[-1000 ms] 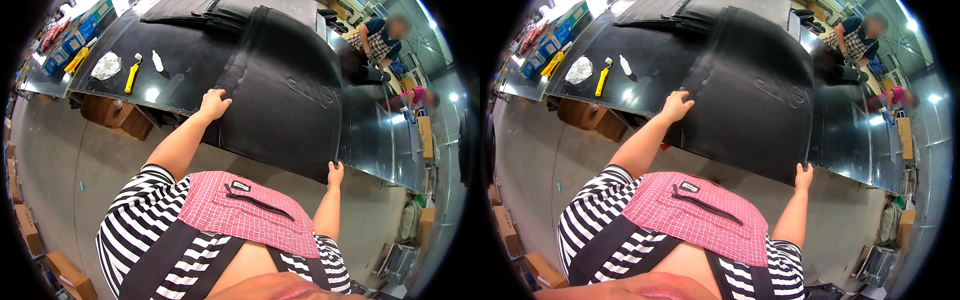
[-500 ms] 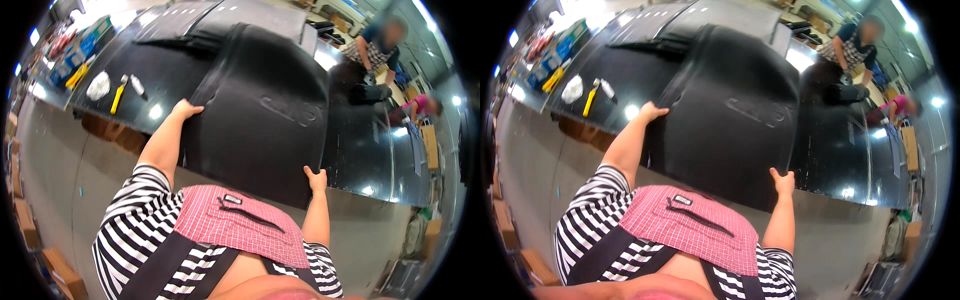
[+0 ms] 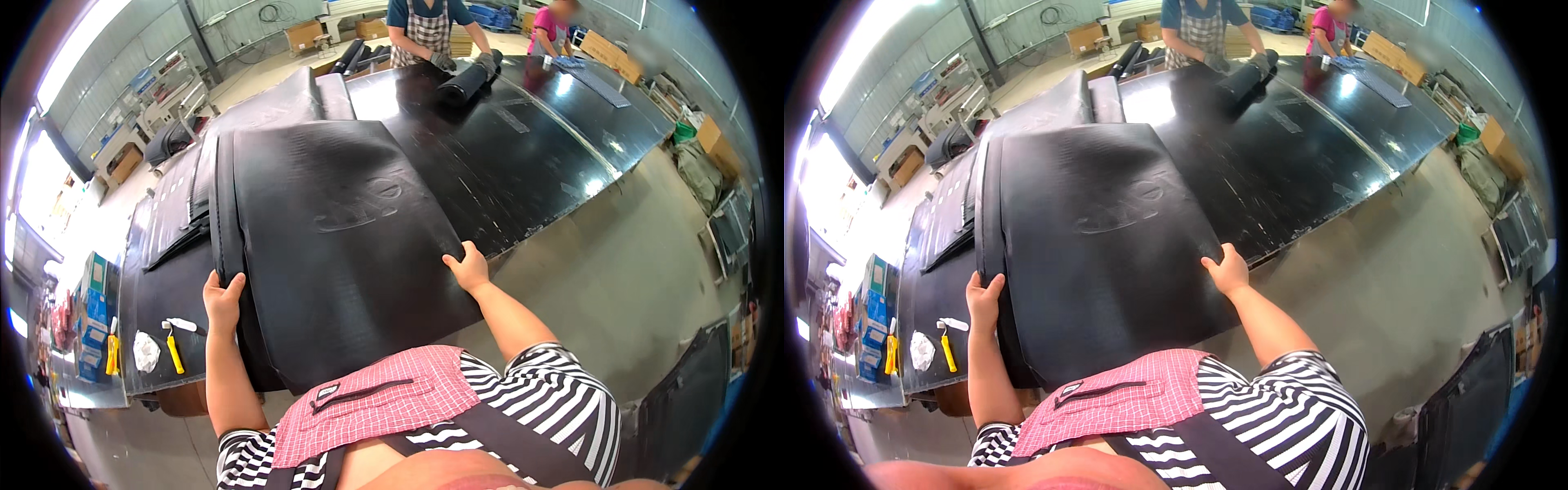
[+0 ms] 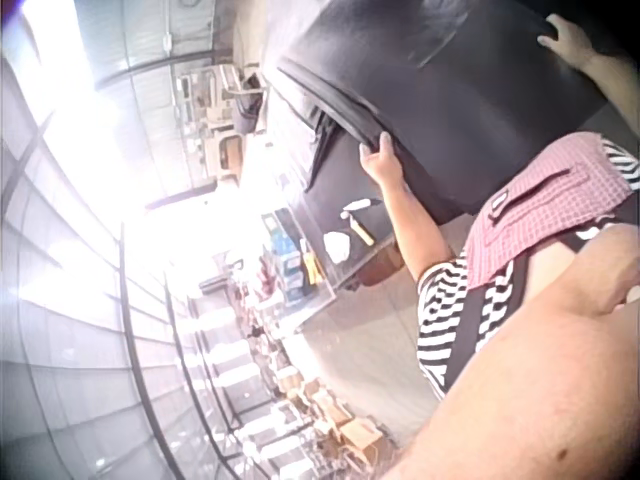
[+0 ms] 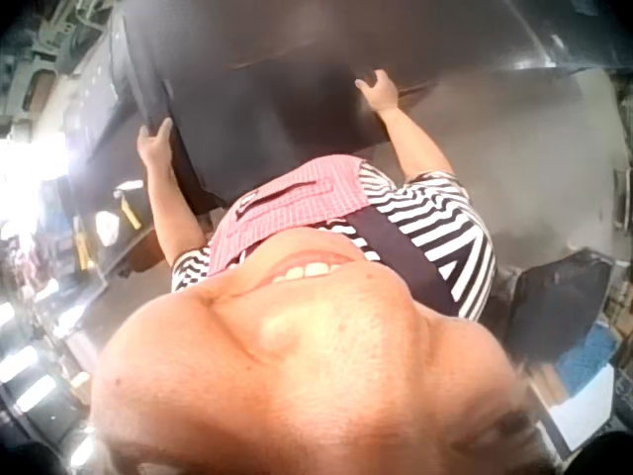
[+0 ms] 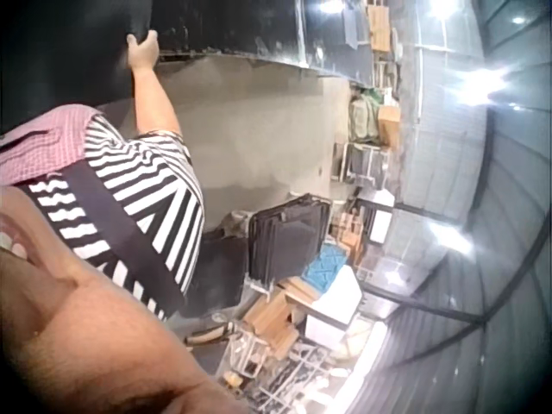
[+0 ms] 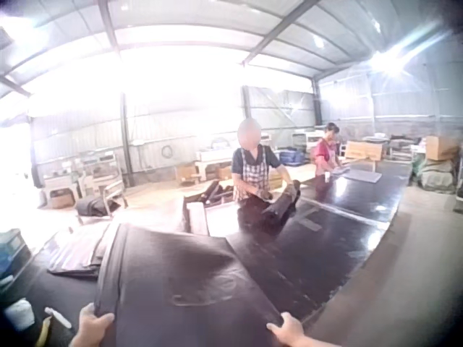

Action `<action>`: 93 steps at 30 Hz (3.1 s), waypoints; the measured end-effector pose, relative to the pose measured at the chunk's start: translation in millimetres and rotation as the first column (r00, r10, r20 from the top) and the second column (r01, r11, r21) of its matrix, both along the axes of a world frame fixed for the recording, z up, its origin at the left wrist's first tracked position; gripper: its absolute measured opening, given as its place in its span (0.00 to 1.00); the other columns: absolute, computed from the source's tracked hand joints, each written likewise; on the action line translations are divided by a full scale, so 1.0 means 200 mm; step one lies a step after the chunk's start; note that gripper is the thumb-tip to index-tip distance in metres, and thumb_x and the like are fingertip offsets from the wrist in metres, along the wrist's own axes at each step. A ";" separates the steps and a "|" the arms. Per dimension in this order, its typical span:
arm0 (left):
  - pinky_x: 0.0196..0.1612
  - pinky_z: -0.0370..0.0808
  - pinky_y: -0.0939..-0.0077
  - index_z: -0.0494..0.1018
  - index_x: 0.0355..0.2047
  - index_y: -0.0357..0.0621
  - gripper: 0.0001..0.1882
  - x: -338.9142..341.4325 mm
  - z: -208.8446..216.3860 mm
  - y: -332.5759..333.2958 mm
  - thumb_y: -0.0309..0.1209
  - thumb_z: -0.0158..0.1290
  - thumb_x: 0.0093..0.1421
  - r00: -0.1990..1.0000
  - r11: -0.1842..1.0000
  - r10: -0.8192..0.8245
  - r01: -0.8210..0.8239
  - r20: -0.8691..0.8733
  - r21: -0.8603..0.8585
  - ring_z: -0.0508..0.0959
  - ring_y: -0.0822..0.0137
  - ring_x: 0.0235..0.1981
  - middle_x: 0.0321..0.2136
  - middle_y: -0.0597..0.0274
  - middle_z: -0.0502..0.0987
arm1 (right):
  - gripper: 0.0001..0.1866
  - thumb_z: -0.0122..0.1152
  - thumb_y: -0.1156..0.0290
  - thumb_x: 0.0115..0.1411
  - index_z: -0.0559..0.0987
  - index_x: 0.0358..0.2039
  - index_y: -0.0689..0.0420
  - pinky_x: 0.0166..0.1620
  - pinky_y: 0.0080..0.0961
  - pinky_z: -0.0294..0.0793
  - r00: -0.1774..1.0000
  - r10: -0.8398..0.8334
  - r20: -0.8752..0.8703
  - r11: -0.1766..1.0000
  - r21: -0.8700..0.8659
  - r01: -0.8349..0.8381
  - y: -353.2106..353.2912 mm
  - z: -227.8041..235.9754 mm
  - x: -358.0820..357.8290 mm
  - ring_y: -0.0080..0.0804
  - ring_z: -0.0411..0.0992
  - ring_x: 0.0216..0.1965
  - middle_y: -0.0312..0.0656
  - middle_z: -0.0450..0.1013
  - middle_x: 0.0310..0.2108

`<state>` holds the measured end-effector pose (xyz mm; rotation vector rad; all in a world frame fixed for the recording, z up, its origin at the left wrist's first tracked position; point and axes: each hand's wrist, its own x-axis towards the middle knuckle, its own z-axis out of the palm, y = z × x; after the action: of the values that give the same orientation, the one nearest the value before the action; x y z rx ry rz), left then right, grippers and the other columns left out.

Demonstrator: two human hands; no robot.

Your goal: The person applies adhesive from a white bottle onto small rectangular patches on a large black mat. They use a yellow roller to smooth the patches and then lift and stack the mat with other similar mats on a table.

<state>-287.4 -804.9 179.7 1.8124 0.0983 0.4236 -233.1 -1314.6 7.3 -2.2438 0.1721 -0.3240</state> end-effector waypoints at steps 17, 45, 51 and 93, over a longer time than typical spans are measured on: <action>0.63 0.65 0.51 0.80 0.51 0.59 0.19 -0.16 -1.02 0.68 0.43 0.61 0.59 0.788 0.361 0.611 -0.360 0.073 0.860 0.68 0.45 0.61 0.56 0.49 0.73 | 0.21 0.71 0.60 0.63 0.79 0.44 0.67 0.41 0.26 0.75 0.956 0.263 -0.127 0.957 0.159 -0.242 0.28 -0.21 0.15 0.26 0.76 0.35 0.42 0.80 0.35; 0.40 0.80 0.69 0.72 0.51 0.31 0.24 0.68 0.68 -0.18 0.32 0.63 0.57 0.941 0.887 -0.336 0.305 -0.031 -0.348 0.82 0.63 0.35 0.34 0.55 0.81 | 0.36 0.64 0.36 0.57 0.82 0.50 0.57 0.54 0.43 0.73 0.996 -0.006 -0.084 0.887 -0.460 -0.034 0.22 -0.04 0.14 0.49 0.73 0.49 0.50 0.75 0.46; 0.46 0.78 0.72 0.72 0.53 0.25 0.29 0.84 -0.47 0.44 0.30 0.66 0.55 0.943 0.975 0.118 -0.052 -0.310 0.214 0.83 0.66 0.37 0.37 0.52 0.84 | 0.23 0.69 0.58 0.61 0.81 0.51 0.59 0.50 0.37 0.76 0.994 -0.072 0.079 0.994 -0.073 0.077 0.09 0.40 0.27 0.45 0.77 0.47 0.49 0.77 0.46; 0.70 0.37 0.28 0.56 0.73 0.60 0.49 0.02 -0.69 -0.23 0.67 0.54 0.57 0.887 0.502 0.143 0.318 -0.440 0.804 0.37 0.37 0.76 0.76 0.48 0.41 | 0.46 0.52 0.34 0.63 0.57 0.74 0.44 0.77 0.46 0.33 0.798 0.563 -0.215 0.497 -0.684 -0.535 0.72 0.01 0.17 0.38 0.39 0.78 0.40 0.44 0.77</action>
<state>-283.3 -851.4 40.8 2.9158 0.1251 -0.1151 -200.1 -1170.2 9.4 -2.9010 -0.8560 -0.0647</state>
